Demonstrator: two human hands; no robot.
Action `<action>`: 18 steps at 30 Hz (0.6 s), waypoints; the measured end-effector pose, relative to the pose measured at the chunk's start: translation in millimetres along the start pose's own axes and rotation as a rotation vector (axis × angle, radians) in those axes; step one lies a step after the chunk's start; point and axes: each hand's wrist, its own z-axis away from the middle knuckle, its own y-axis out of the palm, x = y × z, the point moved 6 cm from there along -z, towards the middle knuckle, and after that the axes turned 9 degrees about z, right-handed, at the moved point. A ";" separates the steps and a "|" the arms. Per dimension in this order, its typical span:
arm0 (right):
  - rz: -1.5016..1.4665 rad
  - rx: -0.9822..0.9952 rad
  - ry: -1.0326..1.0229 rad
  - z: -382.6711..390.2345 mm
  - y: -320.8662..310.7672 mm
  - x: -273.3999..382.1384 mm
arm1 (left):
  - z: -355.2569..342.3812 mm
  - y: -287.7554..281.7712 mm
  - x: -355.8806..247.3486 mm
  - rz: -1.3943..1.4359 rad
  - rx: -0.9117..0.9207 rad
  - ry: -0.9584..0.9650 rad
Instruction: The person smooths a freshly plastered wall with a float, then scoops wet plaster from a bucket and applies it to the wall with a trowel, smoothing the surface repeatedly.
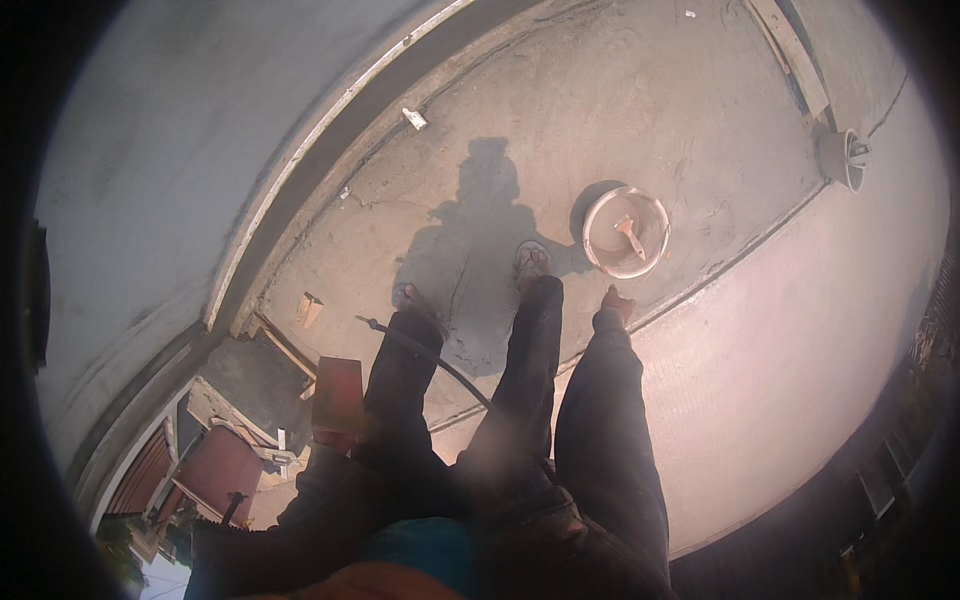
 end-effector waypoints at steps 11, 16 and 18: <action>-0.448 0.184 0.258 -113.5 16.9 1.3 | 38.8 98.0 -10.6 0.259 -0.017 -0.255; -0.862 0.099 0.403 -95.2 -16.7 2.4 | 48.3 116.7 -7.0 0.358 -0.030 -0.262; -1.091 0.125 0.389 -65.6 -31.1 30.2 | 58.2 125.9 -1.5 0.412 -0.043 -0.274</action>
